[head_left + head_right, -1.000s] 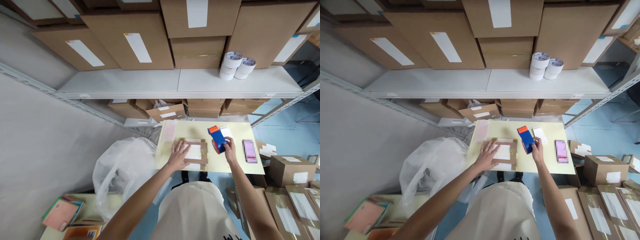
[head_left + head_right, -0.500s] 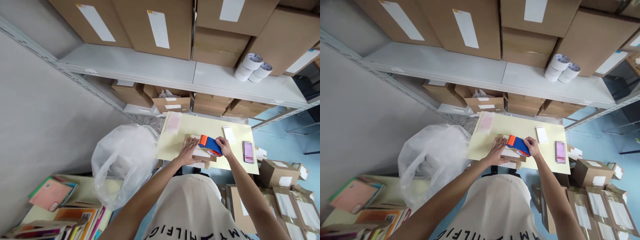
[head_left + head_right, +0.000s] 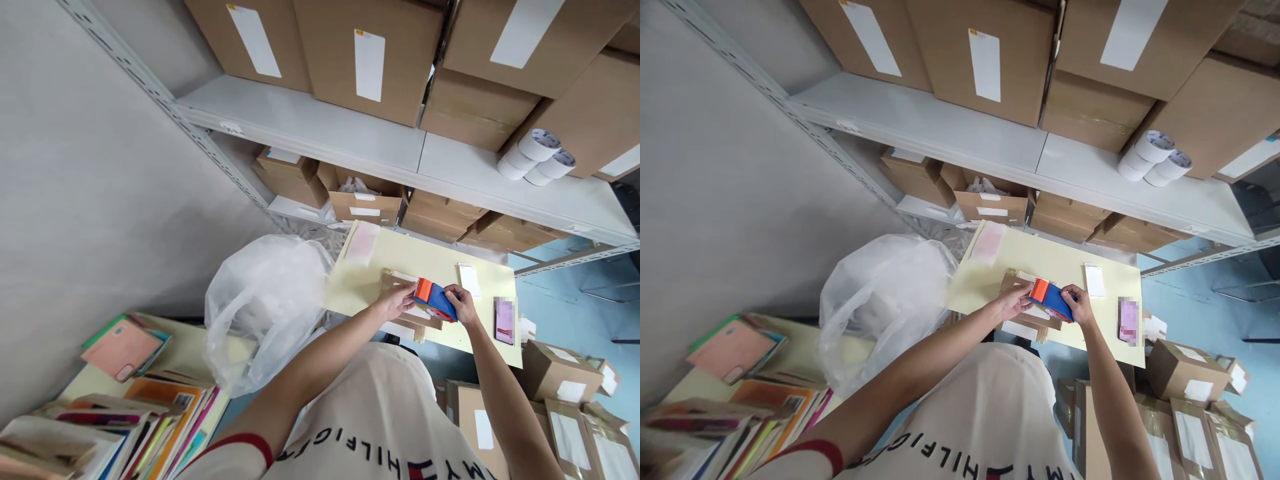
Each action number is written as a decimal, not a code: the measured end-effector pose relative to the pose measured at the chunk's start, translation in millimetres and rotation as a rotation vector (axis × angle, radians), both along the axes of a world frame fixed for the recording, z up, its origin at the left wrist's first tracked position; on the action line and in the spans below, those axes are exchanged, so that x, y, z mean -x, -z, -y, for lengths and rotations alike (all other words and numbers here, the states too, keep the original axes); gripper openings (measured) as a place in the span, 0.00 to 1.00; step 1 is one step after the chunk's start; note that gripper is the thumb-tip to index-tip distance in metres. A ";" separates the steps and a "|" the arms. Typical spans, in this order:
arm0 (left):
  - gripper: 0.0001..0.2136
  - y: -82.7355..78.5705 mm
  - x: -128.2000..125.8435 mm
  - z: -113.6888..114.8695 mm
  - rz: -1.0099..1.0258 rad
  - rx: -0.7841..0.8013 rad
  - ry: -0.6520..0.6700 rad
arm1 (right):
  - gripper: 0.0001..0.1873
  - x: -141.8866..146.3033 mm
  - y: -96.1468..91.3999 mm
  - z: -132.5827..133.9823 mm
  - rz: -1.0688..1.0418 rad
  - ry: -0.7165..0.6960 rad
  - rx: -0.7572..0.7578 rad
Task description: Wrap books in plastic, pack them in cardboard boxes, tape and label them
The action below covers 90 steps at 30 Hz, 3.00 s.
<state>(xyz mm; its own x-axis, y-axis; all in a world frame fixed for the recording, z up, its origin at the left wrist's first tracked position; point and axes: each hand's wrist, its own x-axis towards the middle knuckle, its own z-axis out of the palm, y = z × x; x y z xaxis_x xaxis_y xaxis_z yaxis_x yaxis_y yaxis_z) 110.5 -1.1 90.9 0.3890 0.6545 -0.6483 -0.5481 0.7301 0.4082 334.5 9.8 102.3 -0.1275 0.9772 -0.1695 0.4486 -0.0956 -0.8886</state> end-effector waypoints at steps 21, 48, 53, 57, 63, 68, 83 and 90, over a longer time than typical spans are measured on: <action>0.08 -1.2 19.9 9.3 -0.466 -0.213 0.073 | 0.24 6.4 -4.0 6.5 0.053 -0.016 -0.069; 0.36 69.6 58.4 42.8 -0.807 -0.591 0.143 | 0.24 -0.8 -15.7 13.8 0.296 -0.024 -0.140; 0.59 45.3 69.0 28.0 -1.054 -0.891 0.449 | 0.22 -1.1 -18.4 10.6 0.341 -0.082 -0.142; 0.64 30.2 60.4 -1.5 -1.232 -1.340 0.752 | 0.22 2.2 -25.8 4.6 0.469 -0.180 -0.130; 0.58 30.9 42.6 -14.9 -1.434 -1.340 0.951 | 0.19 -13.2 -32.7 -5.7 0.541 -0.334 -0.067; 0.56 26.2 50.2 -13.7 -1.527 -1.298 0.987 | 0.19 -80.3 -14.3 -5.3 0.504 -0.287 -0.092; 0.55 26.1 -55.6 -11.0 -1.268 -1.263 0.967 | 0.20 -91.9 32.9 -22.3 0.453 -0.385 -0.015; 0.47 28.2 -49.9 -10.9 -1.306 -1.327 1.007 | 0.19 -121.0 23.1 -18.5 0.626 -0.453 0.085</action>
